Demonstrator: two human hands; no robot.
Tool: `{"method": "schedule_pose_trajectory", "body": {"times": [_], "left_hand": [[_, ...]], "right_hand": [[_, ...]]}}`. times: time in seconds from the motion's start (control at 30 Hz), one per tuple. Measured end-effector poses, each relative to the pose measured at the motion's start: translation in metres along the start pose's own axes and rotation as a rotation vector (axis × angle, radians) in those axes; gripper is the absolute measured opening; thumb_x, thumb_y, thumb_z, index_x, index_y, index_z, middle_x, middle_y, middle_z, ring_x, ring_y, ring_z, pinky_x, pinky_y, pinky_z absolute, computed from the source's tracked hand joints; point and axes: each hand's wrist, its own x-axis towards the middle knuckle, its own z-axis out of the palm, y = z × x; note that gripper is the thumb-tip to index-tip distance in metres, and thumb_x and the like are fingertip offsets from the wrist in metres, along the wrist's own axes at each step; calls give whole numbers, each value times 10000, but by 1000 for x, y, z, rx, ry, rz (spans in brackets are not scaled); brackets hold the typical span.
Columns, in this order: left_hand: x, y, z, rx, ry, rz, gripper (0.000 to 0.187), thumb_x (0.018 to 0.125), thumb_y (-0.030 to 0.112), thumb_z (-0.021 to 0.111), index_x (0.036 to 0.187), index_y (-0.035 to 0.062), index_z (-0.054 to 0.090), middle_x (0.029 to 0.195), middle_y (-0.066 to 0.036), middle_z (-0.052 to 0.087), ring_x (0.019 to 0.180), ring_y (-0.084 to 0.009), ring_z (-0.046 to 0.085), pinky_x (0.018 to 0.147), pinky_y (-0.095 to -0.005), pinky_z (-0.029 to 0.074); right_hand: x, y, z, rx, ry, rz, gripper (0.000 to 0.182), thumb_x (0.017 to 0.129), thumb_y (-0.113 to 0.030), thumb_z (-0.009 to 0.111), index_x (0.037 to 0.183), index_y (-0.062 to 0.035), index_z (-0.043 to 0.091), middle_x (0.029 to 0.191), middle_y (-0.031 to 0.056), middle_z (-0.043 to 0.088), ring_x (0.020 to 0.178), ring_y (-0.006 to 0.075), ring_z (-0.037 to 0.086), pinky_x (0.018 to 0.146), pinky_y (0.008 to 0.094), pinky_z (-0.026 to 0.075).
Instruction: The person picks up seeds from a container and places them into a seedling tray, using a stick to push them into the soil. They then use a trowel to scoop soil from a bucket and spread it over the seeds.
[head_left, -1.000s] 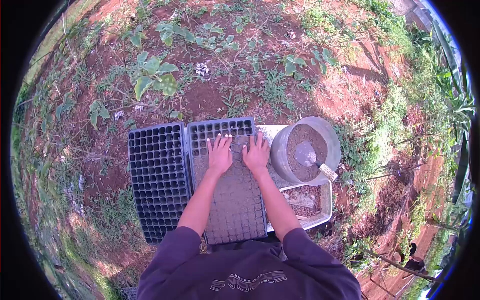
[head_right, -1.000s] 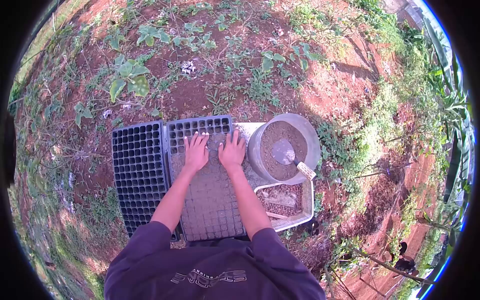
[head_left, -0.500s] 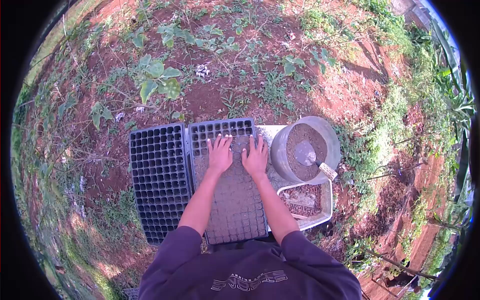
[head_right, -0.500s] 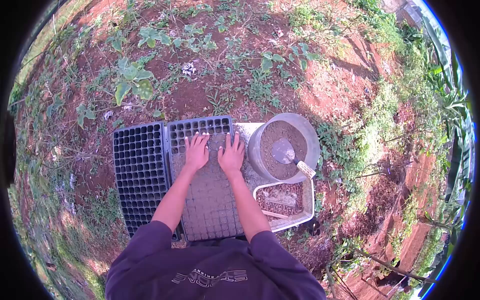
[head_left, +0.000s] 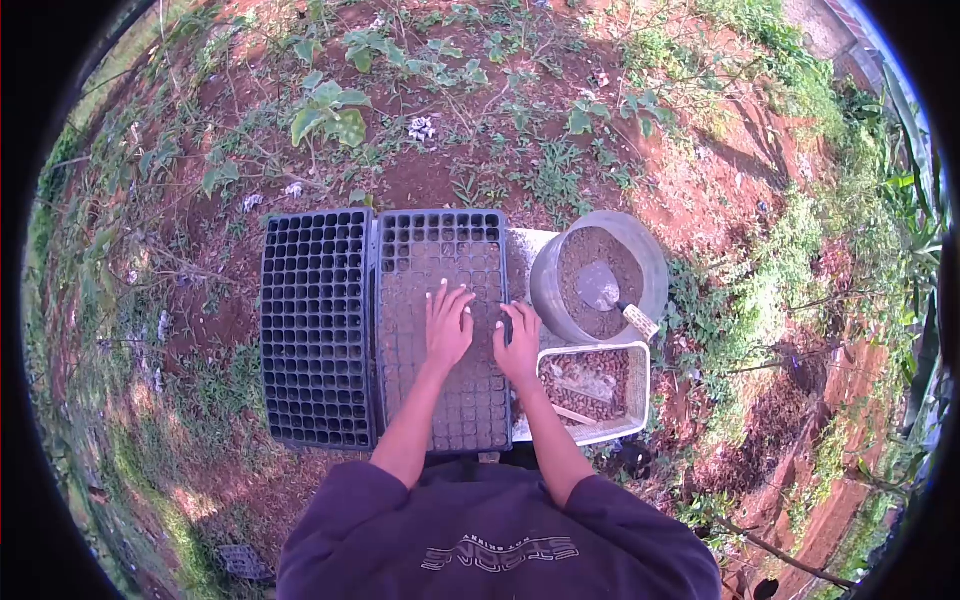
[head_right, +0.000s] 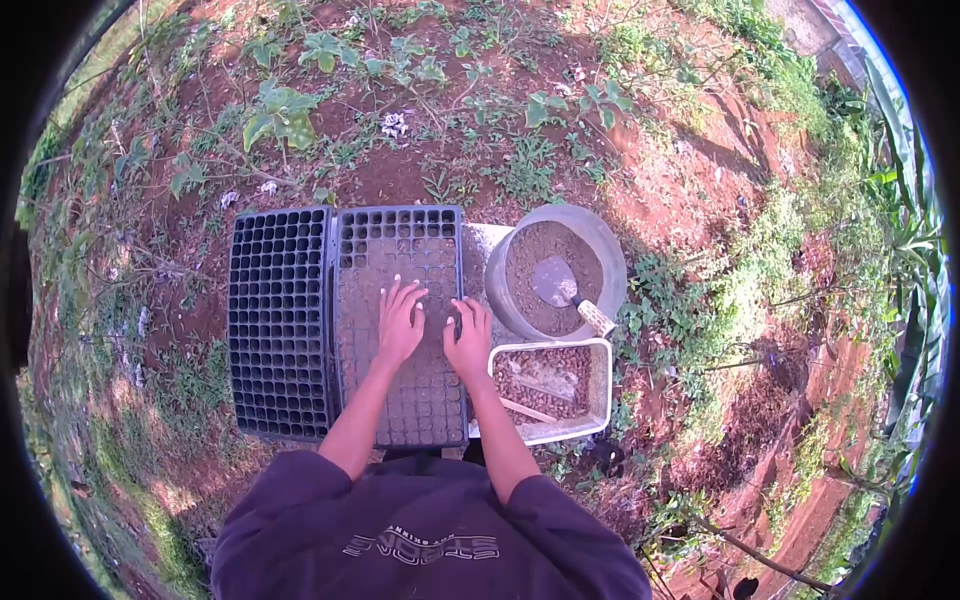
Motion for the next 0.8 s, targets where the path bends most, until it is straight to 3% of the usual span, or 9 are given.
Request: {"method": "schedule_pose_trajectory", "body": {"times": [0.1,0.23,0.33,0.37,0.47,0.6,0.63,0.8], "left_hand": [[-39,22,13,-112,58,23,223,852,66,562,1064,110,618,1278,-109,523,1345,-343,340,1107,-513,254],[-85,59,33,-169,80,-10,120,848,79,588,964,92,616,1284,-132,506,1329,-372,341,1081,-494,293],[-108,88,50,-179,55,15,127,844,79,592,969,90,615,1300,-138,488,1332,-369,339,1084,-486,293],[-115,95,58,-163,46,23,165,837,79,596,1001,87,612,1354,-160,441,1344,-374,322,1098,-480,280],[-124,113,76,-182,58,65,229,823,71,602,1051,92,605,1414,-175,382,1361,-385,292,1115,-486,255],[-133,128,93,-8,-58,138,378,837,106,573,1210,61,531,1484,-209,257,1392,-409,213,1126,-510,221],[-135,131,97,52,-131,126,457,829,131,579,1268,39,493,1517,-222,170,1407,-429,151,1135,-527,187],[-141,133,107,195,-140,85,504,817,178,595,1296,49,503,1543,-210,82,1419,-443,73,1129,-563,165]], "right_hand": [[-20,10,-24,0,59,-37,358,792,-22,602,1145,-53,549,1127,164,508,1079,356,472,943,469,390],[-52,36,-60,5,70,-15,301,788,-14,594,1088,-46,584,1080,166,541,1047,353,487,928,444,394],[-76,66,-87,-62,56,21,250,784,-16,601,1032,-50,600,1026,155,562,1020,340,490,921,430,395],[-84,78,-94,-67,66,12,178,778,-37,621,953,-70,628,936,126,591,986,335,498,921,421,395],[-102,108,-113,-108,37,-57,167,763,-57,642,924,-95,661,895,100,615,973,333,511,923,425,400],[-124,146,-125,-195,-76,-40,253,735,-84,661,982,-130,689,968,94,645,977,337,531,928,435,414],[-127,147,-130,-172,-124,32,269,727,-96,667,992,-134,690,978,105,643,998,349,534,946,437,412],[-142,160,-137,-270,-196,35,294,715,-98,676,1005,-142,690,1050,112,608,1036,357,513,943,435,430]]}}
